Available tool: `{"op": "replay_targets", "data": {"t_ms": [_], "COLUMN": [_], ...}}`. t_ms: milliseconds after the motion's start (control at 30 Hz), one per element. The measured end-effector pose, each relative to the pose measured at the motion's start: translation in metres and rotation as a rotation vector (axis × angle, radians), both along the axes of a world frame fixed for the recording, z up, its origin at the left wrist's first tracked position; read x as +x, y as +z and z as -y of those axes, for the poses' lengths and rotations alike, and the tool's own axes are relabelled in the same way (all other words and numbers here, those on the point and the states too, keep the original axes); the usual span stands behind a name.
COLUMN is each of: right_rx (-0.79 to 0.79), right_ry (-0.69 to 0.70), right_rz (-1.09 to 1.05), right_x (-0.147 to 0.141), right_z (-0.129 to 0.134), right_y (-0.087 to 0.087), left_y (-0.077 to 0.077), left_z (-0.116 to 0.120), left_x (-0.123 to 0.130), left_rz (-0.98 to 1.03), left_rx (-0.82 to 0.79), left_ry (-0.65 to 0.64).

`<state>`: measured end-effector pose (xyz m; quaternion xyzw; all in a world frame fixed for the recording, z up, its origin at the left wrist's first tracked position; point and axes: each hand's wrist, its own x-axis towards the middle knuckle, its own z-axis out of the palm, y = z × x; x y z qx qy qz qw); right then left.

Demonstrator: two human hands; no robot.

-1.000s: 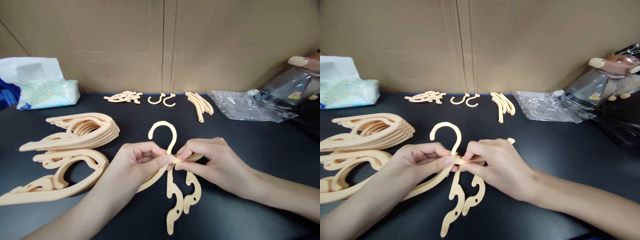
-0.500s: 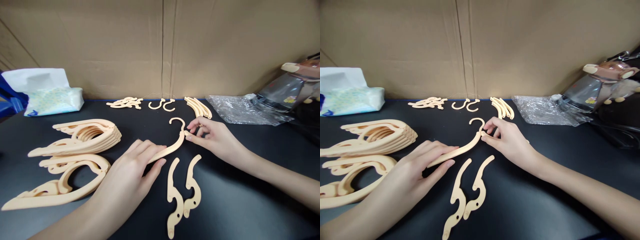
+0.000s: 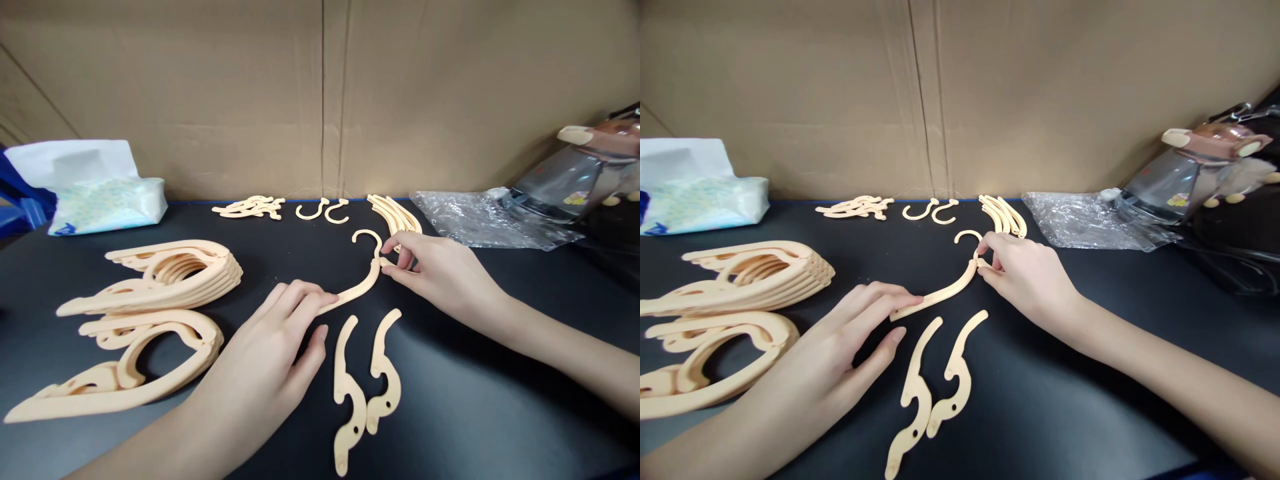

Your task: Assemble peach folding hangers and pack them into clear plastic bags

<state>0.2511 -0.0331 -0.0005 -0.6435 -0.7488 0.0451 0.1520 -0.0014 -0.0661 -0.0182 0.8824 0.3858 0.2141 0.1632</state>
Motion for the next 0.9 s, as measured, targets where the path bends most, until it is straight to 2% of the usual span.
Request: {"op": "replay_targets", "data": {"t_ms": [200, 400, 500, 567, 667, 733, 800, 900], "right_rx": [-0.013, 0.047, 0.173, 0.18, -0.026, -0.165, -0.259, -0.391], "right_ry": [0.014, 0.08, 0.2, 0.378, 0.664, 0.759, 0.774, 0.724], "right_rz": [0.099, 0.151, 0.137, 0.088, -0.013, -0.07, -0.088, -0.05], "right_x": [0.007, 0.014, 0.012, 0.01, 0.004, 0.0, -0.001, 0.001], "right_z": [-0.005, -0.009, -0.006, 0.0, 0.012, 0.019, 0.022, 0.02], "right_y": [0.002, 0.002, 0.005, 0.008, 0.014, 0.017, 0.018, 0.019], "left_y": [0.0, 0.004, 0.008, 0.009, 0.011, 0.014, 0.015, 0.013], "left_z": [0.001, 0.002, 0.005, 0.007, 0.009, 0.009, 0.008, 0.007], "left_x": [-0.001, -0.004, -0.003, -0.003, -0.001, -0.001, -0.001, -0.002], "left_rz": [0.023, -0.087, -0.153, -0.181, -0.188, -0.18, -0.177, -0.183], "left_rx": [0.013, 0.191, 0.239, 0.237, 0.224, 0.216, 0.219, 0.242], "left_ry": [-0.058, -0.209, -0.35, -0.395, -0.379, -0.355, -0.337, -0.327]}}
